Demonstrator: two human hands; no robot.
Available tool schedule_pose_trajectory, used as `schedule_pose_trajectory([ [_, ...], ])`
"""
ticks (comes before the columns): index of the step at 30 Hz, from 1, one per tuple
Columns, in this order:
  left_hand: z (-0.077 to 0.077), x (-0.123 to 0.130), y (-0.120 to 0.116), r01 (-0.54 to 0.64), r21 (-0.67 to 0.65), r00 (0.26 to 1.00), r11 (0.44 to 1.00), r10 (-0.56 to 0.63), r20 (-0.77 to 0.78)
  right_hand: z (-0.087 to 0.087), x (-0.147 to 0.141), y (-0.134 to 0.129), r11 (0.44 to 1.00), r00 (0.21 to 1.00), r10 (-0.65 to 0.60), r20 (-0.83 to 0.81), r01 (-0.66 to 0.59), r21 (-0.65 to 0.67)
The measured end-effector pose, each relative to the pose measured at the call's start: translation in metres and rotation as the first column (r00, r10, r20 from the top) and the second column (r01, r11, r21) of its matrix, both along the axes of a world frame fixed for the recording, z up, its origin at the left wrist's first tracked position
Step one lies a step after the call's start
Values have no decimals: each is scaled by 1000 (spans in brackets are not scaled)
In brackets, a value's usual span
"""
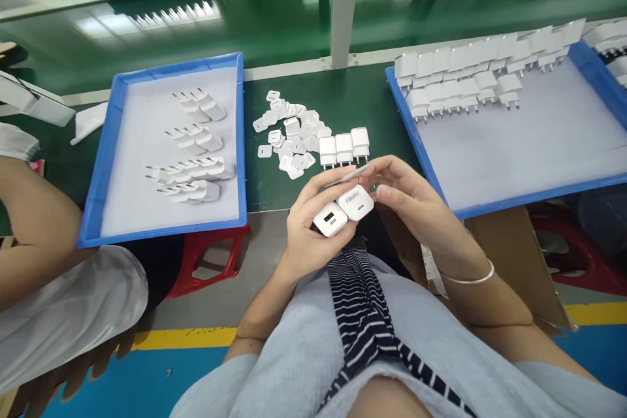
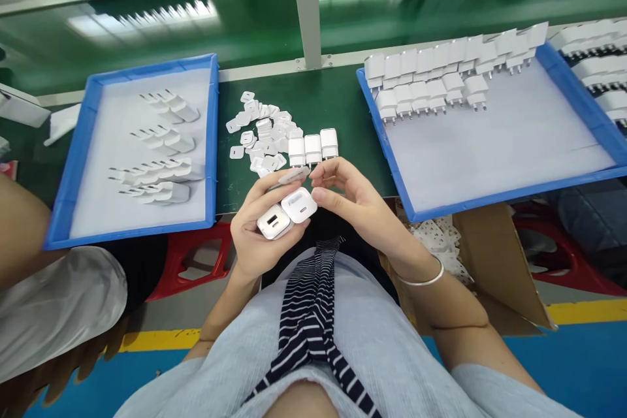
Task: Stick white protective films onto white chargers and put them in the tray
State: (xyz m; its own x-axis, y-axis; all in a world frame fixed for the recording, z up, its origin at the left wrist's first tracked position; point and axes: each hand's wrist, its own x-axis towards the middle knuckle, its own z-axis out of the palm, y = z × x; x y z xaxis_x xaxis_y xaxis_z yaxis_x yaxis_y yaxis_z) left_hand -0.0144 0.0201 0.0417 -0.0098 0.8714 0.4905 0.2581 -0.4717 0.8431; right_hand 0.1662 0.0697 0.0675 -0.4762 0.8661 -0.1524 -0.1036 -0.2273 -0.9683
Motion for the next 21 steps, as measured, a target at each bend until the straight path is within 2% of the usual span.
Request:
schedule_pose_trajectory([
  [4, 0, 1, 0, 2, 8, 999, 1000, -2, -43, -8, -2, -4, 996, 997, 74, 6, -74, -56],
  [8, -1, 3, 0, 13, 2, 998, 1000, -13, -54, -12, -5, -3, 998, 999, 35, 17, -34, -46],
  [14, -3, 2, -2, 15, -53, 999, 998, -17, -43, -8, -8, -5, 999, 999, -32, 12, 32, -42],
  [21, -1, 4, -2, 39, -40, 999, 998, -38, 18, -13, -9, -10, 992, 993, -95, -65, 89, -91],
])
